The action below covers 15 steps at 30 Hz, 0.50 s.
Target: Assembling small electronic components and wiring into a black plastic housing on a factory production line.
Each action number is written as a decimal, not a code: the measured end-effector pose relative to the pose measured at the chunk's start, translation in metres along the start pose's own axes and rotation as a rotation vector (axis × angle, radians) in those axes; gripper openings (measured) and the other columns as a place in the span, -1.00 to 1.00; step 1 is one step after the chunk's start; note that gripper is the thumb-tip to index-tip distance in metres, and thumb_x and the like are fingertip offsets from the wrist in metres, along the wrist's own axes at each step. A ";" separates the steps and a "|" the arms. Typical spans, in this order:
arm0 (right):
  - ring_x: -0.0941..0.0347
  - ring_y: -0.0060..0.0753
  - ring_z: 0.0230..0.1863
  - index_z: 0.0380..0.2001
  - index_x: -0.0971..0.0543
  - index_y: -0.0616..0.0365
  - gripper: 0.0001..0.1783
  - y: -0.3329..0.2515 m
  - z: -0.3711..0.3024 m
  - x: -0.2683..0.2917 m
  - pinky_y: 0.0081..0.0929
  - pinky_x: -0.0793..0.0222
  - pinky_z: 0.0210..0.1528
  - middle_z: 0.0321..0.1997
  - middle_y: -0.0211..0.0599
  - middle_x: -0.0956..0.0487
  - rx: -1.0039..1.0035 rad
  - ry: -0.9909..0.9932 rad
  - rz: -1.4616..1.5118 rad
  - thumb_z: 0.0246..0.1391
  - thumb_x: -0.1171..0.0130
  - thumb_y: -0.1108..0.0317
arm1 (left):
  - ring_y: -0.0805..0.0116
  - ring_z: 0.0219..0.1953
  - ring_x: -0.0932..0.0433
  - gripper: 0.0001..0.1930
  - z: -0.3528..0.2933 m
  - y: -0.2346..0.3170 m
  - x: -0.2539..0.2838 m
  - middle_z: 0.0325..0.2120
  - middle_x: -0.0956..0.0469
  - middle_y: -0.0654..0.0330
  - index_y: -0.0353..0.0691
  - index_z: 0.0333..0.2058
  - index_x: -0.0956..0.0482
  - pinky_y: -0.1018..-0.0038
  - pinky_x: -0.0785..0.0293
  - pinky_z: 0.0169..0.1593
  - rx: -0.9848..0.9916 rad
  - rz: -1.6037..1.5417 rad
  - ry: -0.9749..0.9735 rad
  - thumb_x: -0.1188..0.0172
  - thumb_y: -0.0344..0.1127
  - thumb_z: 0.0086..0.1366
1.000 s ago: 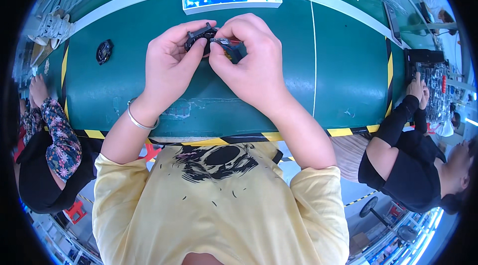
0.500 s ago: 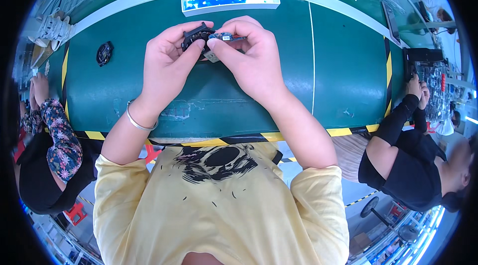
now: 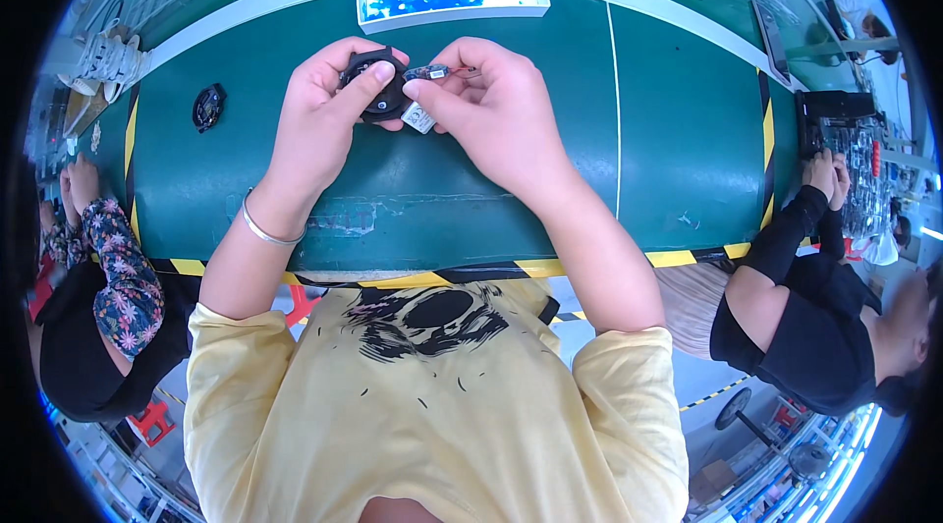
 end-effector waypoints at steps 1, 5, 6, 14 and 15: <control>-0.42 -0.76 -0.54 -0.42 -0.50 0.24 -0.87 -0.001 0.000 0.003 -0.75 -0.37 -0.46 -0.49 -0.45 -0.55 0.001 0.003 0.001 0.03 -0.27 0.47 | 0.53 -0.36 -0.58 -0.82 0.000 -0.005 -0.002 -0.36 -0.58 0.18 -0.38 -0.17 -0.53 0.61 -0.61 -0.38 0.071 -0.069 -0.021 -0.09 -0.42 0.31; -0.43 -0.75 -0.47 -0.39 -0.51 0.20 -0.90 0.001 0.002 0.008 -0.75 -0.34 -0.46 -0.46 -0.47 -0.55 -0.042 -0.041 0.163 0.05 -0.25 0.47 | 0.45 -0.33 -0.62 -0.82 -0.001 -0.011 -0.008 -0.35 -0.59 0.14 -0.38 -0.17 -0.52 0.57 -0.63 -0.35 0.187 -0.222 -0.054 -0.05 -0.42 0.32; -0.43 -0.75 -0.45 -0.38 -0.52 0.20 -0.91 0.000 0.002 0.010 -0.75 -0.34 -0.45 -0.46 -0.47 -0.55 -0.037 -0.043 0.172 0.05 -0.24 0.47 | 0.45 -0.33 -0.62 -0.82 -0.001 -0.010 -0.007 -0.35 -0.59 0.14 -0.38 -0.17 -0.52 0.57 -0.63 -0.35 0.190 -0.221 -0.056 -0.05 -0.42 0.32; -0.44 -0.69 -0.48 -0.34 -0.54 0.21 -0.89 -0.005 0.005 0.011 -0.71 -0.35 -0.44 -0.45 -0.43 -0.57 -0.089 -0.145 0.327 0.03 -0.24 0.49 | 0.38 -0.33 -0.63 -0.83 0.001 -0.003 -0.004 -0.36 -0.60 0.08 -0.41 -0.20 -0.51 0.55 -0.63 -0.35 0.125 -0.113 -0.086 -0.02 -0.44 0.33; -0.47 -0.66 -0.48 -0.31 -0.55 0.23 -0.87 -0.005 0.005 0.007 -0.70 -0.38 -0.41 -0.43 -0.39 -0.59 -0.102 -0.192 0.394 0.02 -0.23 0.49 | 0.38 -0.33 -0.63 -0.83 0.002 -0.003 -0.003 -0.36 -0.60 0.08 -0.41 -0.20 -0.51 0.55 -0.63 -0.35 0.128 -0.113 -0.086 -0.02 -0.44 0.33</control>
Point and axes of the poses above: each hand's wrist, its own z-axis towards the middle knuckle, its own x-axis out of the back of the hand, y = z × x, the point moved 10 cm from there along z, towards the middle knuckle
